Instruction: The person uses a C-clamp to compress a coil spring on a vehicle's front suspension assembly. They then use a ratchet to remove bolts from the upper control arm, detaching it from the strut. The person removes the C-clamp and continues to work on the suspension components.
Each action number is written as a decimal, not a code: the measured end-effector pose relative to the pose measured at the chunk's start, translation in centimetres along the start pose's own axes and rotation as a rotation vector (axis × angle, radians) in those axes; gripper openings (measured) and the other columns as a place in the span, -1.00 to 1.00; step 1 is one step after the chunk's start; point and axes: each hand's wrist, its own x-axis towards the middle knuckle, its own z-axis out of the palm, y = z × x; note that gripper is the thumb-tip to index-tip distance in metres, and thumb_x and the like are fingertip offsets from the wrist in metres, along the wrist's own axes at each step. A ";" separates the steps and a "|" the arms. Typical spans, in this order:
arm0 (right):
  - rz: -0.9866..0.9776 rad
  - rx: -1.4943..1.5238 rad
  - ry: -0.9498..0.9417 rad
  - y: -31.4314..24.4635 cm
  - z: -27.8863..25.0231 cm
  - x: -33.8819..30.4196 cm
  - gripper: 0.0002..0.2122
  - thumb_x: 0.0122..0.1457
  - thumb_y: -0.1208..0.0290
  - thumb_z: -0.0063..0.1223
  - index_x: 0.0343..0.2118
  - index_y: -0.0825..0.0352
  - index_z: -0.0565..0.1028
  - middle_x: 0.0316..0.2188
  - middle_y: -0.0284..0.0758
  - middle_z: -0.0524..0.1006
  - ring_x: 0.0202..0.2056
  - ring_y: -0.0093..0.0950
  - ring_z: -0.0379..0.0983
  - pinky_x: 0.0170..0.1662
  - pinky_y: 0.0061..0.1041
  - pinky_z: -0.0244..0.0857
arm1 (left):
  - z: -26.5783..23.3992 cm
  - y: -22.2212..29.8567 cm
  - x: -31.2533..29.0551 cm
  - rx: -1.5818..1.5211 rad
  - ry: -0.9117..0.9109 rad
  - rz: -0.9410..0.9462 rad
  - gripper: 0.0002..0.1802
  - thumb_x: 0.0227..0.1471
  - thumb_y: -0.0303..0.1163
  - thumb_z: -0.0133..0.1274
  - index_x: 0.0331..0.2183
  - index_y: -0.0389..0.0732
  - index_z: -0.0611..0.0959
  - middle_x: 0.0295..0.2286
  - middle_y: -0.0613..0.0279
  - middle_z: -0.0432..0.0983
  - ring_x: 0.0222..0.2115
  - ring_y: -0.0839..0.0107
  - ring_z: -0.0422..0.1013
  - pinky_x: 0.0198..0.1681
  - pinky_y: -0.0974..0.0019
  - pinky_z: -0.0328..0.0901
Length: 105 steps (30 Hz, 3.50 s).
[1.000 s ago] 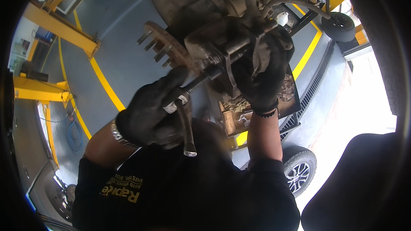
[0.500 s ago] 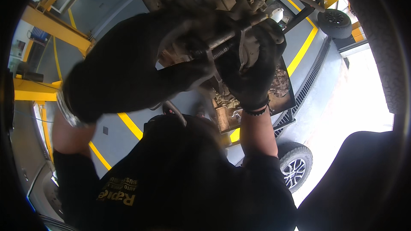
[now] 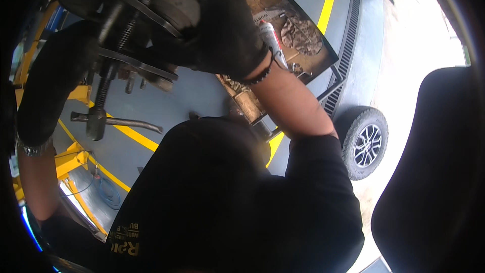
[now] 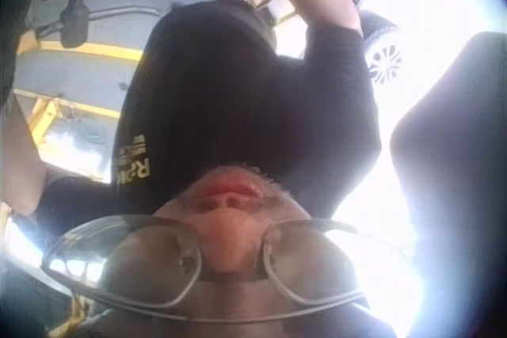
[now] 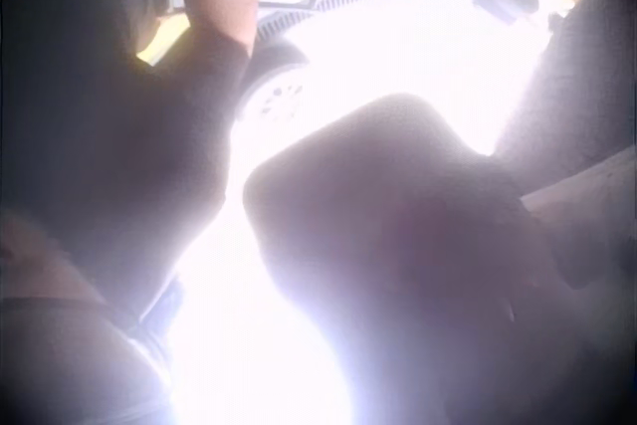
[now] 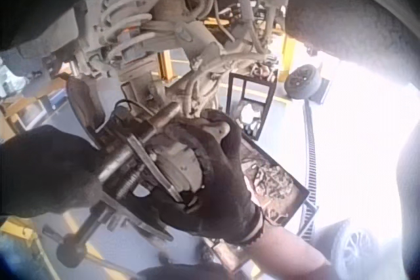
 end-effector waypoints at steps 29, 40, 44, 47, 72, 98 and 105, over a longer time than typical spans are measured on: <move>0.172 -0.021 0.101 -1.8 1.4 -0.6 -0.33 -0.22 0.39 0.42 0.07 0.29 0.43 -0.03 -0.16 0.46 0.08 -0.17 0.30 0.12 -0.21 0.20 | -6.5 3.9 5.7 -1.213 -0.253 -0.579 -0.52 0.30 0.02 -0.08 -0.08 -0.23 0.54 -0.36 0.27 0.53 -0.33 0.51 0.41 -0.13 0.39 0.34; 0.356 0.281 0.194 -2.7 2.9 -1.4 -0.37 0.02 0.36 0.29 0.16 0.40 0.30 0.10 -0.08 0.31 0.18 -0.20 0.22 0.21 -0.26 0.14 | -8.4 4.3 6.8 -0.940 -0.356 -0.727 -0.43 0.24 0.16 -0.08 -0.11 -0.15 0.64 -0.53 0.19 0.60 -0.45 0.39 0.52 -0.26 0.28 0.40; 0.327 0.140 0.089 -2.7 2.7 -1.2 -0.36 0.16 0.29 0.13 0.24 0.49 0.20 0.20 -0.10 0.22 0.24 -0.25 0.21 0.29 -0.28 0.09 | -8.0 4.5 6.7 -0.879 -0.265 -0.732 -0.54 0.17 -0.04 0.03 -0.04 -0.16 0.62 -0.41 0.13 0.62 -0.44 0.37 0.55 -0.30 0.32 0.44; 0.349 -0.121 0.065 -3.2 1.3 -1.5 -0.37 0.04 0.31 0.18 0.18 0.46 0.30 0.13 -0.11 0.32 0.24 -0.19 0.19 0.28 -0.27 0.05 | 0.9 2.9 4.1 -0.596 0.340 -0.216 -0.61 0.07 -0.34 0.20 -0.05 -0.22 0.59 -0.25 0.08 0.61 -0.44 0.33 0.58 -0.38 0.29 0.49; 0.323 -0.053 0.102 -3.2 2.1 -0.7 -0.36 -0.19 0.26 0.35 0.01 0.37 0.39 0.05 -0.01 0.30 0.15 -0.04 0.16 0.19 -0.12 0.07 | 8.1 10.2 -3.3 -0.121 0.933 -0.690 -0.39 -0.28 -0.47 0.33 -0.06 -0.26 0.61 -0.08 0.00 0.40 -0.20 0.18 0.44 -0.15 0.22 0.36; 0.378 -0.061 0.053 -4.0 1.9 -0.2 -0.42 -0.10 0.26 0.29 0.01 0.40 0.40 -0.03 -0.11 0.36 0.11 -0.13 0.22 0.16 -0.22 0.12 | 7.0 11.4 -1.6 -0.126 0.945 -0.345 -0.27 0.01 -0.04 0.22 0.10 -0.27 0.40 0.07 -0.11 0.31 0.03 -0.06 0.33 0.08 -0.10 0.25; 0.400 -0.058 0.008 -3.6 1.3 -1.3 -0.39 -0.06 0.34 0.23 0.10 0.45 0.35 0.10 -0.07 0.33 0.20 -0.13 0.19 0.23 -0.25 0.07 | 7.3 10.4 -2.7 0.012 0.861 -0.455 -0.50 0.04 -0.18 0.25 -0.08 -0.31 0.55 -0.19 0.04 0.41 -0.24 0.20 0.39 -0.25 0.17 0.30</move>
